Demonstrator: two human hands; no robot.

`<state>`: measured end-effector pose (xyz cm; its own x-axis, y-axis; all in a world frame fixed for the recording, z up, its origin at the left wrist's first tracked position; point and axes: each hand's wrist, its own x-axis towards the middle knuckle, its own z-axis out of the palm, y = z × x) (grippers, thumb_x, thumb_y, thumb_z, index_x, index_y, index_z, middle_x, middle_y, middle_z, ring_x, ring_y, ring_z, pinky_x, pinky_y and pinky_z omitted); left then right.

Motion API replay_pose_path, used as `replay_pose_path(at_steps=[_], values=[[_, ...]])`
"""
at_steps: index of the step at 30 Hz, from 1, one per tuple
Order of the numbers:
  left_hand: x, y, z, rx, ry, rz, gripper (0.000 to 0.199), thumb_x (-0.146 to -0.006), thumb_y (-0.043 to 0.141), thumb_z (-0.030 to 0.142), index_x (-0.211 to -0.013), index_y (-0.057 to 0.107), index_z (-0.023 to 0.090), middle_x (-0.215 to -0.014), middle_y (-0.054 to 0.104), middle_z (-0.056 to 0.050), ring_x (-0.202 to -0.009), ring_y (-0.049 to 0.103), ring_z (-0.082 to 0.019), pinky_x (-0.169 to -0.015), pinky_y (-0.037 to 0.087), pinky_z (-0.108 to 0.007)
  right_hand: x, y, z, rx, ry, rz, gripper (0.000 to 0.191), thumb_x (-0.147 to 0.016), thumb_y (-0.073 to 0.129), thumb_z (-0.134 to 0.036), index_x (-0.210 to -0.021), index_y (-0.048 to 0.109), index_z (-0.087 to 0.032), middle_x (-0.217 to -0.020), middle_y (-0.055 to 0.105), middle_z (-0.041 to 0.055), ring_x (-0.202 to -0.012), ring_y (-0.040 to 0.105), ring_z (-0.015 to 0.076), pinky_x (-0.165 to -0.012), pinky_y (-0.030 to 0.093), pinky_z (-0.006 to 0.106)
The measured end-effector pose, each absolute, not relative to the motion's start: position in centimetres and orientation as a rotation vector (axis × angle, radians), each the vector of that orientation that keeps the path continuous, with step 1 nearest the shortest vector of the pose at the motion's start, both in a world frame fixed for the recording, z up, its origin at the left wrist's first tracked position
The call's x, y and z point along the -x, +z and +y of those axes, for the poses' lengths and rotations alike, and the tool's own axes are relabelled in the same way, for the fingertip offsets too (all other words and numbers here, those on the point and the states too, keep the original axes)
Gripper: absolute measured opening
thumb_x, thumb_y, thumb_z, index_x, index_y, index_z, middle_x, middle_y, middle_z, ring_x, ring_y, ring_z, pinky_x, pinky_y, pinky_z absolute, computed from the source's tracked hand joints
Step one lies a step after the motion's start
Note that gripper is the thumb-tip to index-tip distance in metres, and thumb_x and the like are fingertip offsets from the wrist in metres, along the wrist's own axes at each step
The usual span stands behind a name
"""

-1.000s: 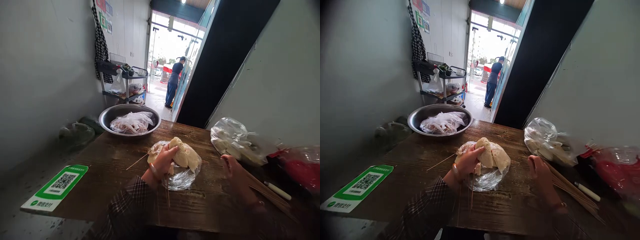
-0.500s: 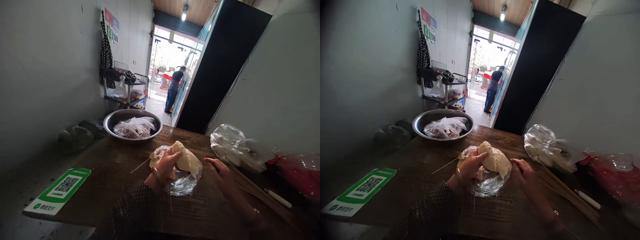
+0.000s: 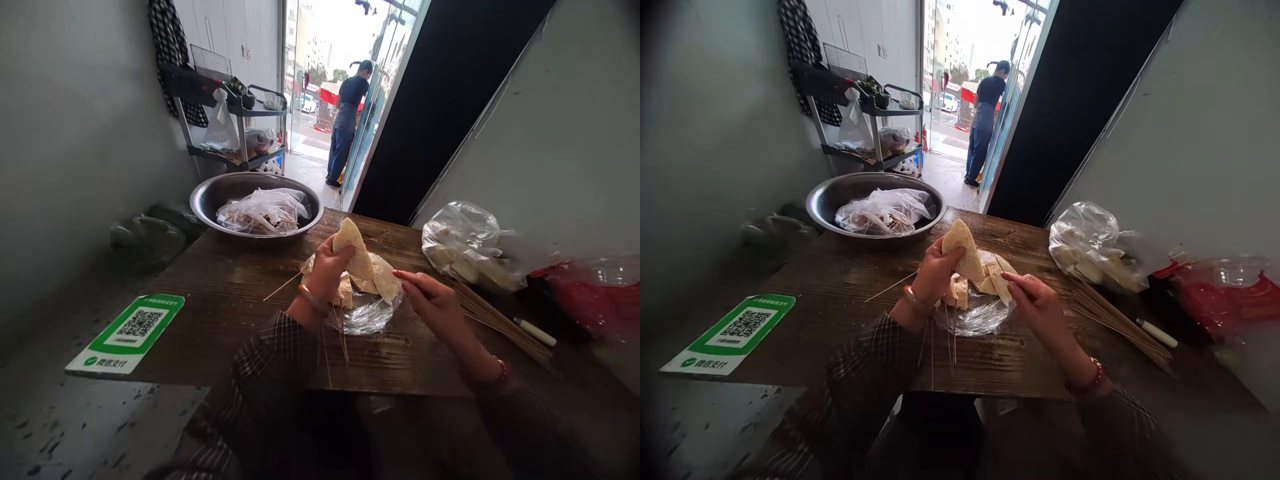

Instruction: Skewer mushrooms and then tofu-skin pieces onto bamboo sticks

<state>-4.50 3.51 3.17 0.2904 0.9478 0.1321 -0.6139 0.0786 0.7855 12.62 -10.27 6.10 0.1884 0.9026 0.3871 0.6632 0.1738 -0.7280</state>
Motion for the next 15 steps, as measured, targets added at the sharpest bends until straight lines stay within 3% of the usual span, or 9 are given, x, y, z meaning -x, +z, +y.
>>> replay_pose_path(at_steps=[7, 15], values=[[4.7, 3.6, 4.0, -0.837, 1.222, 0.476, 0.035, -0.066, 0.079, 0.025, -0.096, 0.062, 0.017, -0.080, 0.067, 0.000, -0.073, 0.062, -0.014, -0.071, 0.052, -0.027, -10.7, 4.8, -10.1, 1.560, 0.502, -1.601, 0.041, -0.095, 0.056, -0.042, -0.122, 0.075, -0.018, -0.069, 0.065, 0.0012, -0.059, 0.053, 0.0133, -0.057, 0.045, 0.027], [4.9, 3.5, 4.4, -0.845, 1.134, 0.449, 0.032, -0.068, 0.070, 0.012, -0.100, 0.063, 0.015, -0.096, 0.069, -0.006, -0.093, 0.067, -0.020, -0.087, 0.055, -0.036, -11.4, 2.8, -8.8, 1.421, 0.456, -1.697, 0.038, -0.096, 0.052, -0.036, -0.124, 0.073, -0.021, -0.096, 0.073, 0.0070, -0.081, 0.064, 0.0188, -0.077, 0.053, 0.035]])
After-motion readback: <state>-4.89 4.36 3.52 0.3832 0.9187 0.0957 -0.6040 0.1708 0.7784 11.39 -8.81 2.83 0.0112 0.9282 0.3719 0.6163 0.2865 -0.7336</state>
